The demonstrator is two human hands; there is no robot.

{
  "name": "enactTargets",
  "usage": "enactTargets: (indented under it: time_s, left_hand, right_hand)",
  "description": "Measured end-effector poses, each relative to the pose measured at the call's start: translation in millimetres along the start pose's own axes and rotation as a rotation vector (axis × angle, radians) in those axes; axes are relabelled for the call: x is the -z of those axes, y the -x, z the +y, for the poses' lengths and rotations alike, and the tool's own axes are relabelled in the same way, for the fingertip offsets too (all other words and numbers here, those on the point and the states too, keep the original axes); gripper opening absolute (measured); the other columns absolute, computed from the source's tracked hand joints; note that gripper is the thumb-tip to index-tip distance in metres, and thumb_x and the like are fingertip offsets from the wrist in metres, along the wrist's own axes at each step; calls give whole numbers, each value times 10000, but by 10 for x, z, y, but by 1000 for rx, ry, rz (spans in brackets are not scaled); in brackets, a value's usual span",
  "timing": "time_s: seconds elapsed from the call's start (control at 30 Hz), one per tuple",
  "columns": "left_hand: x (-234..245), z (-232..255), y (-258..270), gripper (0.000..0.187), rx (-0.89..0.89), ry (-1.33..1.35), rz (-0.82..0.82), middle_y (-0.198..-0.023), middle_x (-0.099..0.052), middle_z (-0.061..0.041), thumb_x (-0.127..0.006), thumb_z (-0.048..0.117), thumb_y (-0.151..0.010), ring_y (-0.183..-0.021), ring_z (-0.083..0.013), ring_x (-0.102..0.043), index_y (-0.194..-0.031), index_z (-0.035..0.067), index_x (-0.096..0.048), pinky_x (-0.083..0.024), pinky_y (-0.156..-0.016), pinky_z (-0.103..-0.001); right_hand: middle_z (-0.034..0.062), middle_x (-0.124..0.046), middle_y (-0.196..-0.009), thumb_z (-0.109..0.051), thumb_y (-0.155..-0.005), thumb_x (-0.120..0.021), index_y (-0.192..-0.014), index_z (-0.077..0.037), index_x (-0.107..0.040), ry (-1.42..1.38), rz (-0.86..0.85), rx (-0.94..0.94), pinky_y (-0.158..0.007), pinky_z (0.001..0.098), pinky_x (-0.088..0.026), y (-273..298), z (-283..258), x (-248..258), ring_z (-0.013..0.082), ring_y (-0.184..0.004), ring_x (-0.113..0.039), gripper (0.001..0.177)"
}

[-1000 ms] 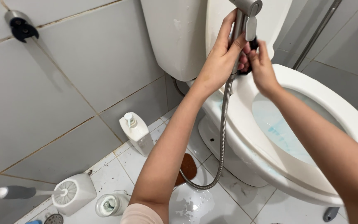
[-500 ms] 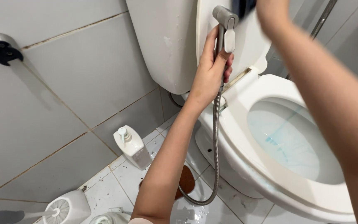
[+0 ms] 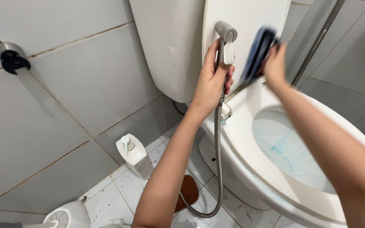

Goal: The person wipes the exterior of the toilet tank, the seat cover, and the inner side of the seat cover with a cloth while holding a bidet sprayer.

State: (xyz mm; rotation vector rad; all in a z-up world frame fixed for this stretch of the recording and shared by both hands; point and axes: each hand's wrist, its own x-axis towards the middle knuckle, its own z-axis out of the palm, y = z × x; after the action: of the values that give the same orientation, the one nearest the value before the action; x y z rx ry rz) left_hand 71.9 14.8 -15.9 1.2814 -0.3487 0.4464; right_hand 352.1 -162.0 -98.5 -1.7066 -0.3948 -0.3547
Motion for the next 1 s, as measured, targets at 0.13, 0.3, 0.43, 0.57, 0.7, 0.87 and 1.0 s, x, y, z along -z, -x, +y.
enactTargets:
  time_s: [0.13,0.3,0.43,0.57,0.7,0.87,1.0]
  left_hand:
    - [-16,-13,-8,560,14,36,-11,-823,-529,13,-411,154,-1098,-610,-60,-487,-1621,178,-212,-445,-520,-226]
    - [32,39,21,533,-33,24,-18,-834,-545,7,-422,164,-1110,-614,-63,-500,-1612,158,-241,-452,-522,-225]
    - [55,155,69,544,-41,11,3,-830,-551,3,-425,161,-1104,-617,-64,-493,-1616,150,-241,-439,-523,-231]
    - [28,257,100,543,-51,-13,-15,-830,-537,11,-426,176,-1109,-627,-66,-488,-1620,144,-243,-439,-544,-238]
    - [-46,269,97,535,-7,-45,-6,-808,-528,19,-426,196,-1105,-619,-60,-488,-1609,158,-251,-453,-534,-238]
    - [-66,255,147,527,-3,-48,-45,-819,-523,21,-420,198,-1104,-624,-58,-480,-1606,167,-262,-451,-544,-237]
    - [20,269,183,475,24,-75,-71,-808,-512,14,-437,220,-1108,-595,-58,-469,-1563,141,-327,-437,-514,-233]
  right_hand:
    - [16,-516,-711,-302,-1190,-380,-1379,-110,-394,-93,-97,44,-500,286,-459,985,-287,-230,113,-571,-528,270]
    - [50,-587,-783,-280,-1139,-455,-1348,-90,-484,334,-211,245,-655,365,-491,1108,-460,58,176,-698,-564,283]
    - [110,-616,-902,-289,-1156,-461,-1292,-85,-510,396,-269,122,-758,417,-509,913,-203,412,244,-815,-582,250]
    - [164,-703,-1075,-268,-1062,-493,-1345,-144,-536,597,-500,38,-895,431,-513,1330,-139,448,311,-1007,-672,312]
    - [128,-714,-1152,-281,-1038,-495,-1324,-173,-554,589,-706,33,-891,416,-499,1580,-196,532,293,-1047,-673,312]
    - [143,-724,-1147,-286,-1106,-496,-1380,-162,-588,863,-395,28,-878,438,-508,948,-86,996,314,-1023,-671,314]
    - [113,-715,-1040,-295,-1003,-559,-1364,-186,-583,733,-609,44,-863,417,-528,1231,-133,837,289,-943,-690,378]
